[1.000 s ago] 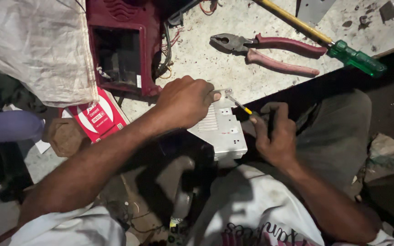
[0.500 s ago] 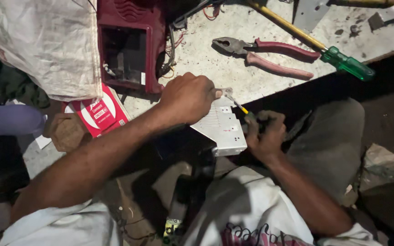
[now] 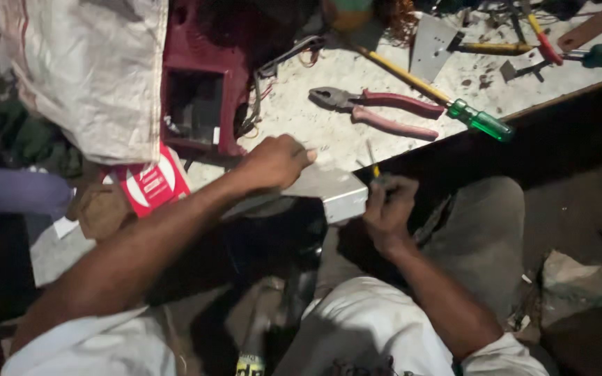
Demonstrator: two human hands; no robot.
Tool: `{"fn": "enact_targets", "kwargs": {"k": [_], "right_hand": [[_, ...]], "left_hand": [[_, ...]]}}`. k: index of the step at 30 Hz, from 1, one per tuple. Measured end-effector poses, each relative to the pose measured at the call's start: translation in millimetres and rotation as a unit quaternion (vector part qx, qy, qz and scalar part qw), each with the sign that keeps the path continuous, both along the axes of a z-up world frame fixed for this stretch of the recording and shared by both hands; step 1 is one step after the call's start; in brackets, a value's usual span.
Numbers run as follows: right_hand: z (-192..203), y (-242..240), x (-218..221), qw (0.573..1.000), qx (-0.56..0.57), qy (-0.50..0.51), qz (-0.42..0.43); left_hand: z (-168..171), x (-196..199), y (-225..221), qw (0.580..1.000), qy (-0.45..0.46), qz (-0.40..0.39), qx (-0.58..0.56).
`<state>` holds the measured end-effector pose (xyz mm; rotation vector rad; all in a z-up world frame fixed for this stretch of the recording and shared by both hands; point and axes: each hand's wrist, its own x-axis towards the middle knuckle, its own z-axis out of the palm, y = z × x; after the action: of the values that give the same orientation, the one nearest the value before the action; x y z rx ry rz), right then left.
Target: The person uses pliers and a screwdriver to disassemble and modify a white metal component, cutting wires and unscrewing fasteners on a cluttered workbench.
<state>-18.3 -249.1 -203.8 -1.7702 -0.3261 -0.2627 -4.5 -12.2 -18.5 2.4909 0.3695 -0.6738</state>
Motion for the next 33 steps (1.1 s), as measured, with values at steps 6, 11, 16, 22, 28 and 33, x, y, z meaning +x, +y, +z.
{"fn": "enact_targets", "kwargs": {"k": [6, 11, 16, 22, 28, 33], "right_hand": [[4.5, -22.1, -10.7, 0.996, 0.051, 0.041, 0.055], [26.0, -29.1, -4.1, 0.990, 0.013, 0.119, 0.073], [27.3, -36.9, -3.8, 0.992, 0.003, 0.098, 0.076], [23.6, -42.3, 0.0, 0.990, 0.013, 0.113, 0.079], [42.2, -48.9, -0.2, 0.994, -0.035, 0.087, 0.056], [55.8, -52.6, -0.5, 0.995, -0.032, 0.085, 0.051]], "left_hand": [[4.0, -7.0, 3.0, 0.999, 0.017, -0.035, 0.003], [3.8, -2.7, 5.8, 1.000, 0.018, -0.020, -0.009], [5.0, -3.4, 7.6, 0.999, 0.045, -0.012, -0.018], [8.4, -5.5, 6.5, 0.999, -0.007, -0.029, -0.015], [14.8, -23.1, -1.5, 0.989, -0.146, -0.032, 0.006], [18.0, -35.4, -9.7, 0.975, -0.221, 0.006, -0.016]]}}
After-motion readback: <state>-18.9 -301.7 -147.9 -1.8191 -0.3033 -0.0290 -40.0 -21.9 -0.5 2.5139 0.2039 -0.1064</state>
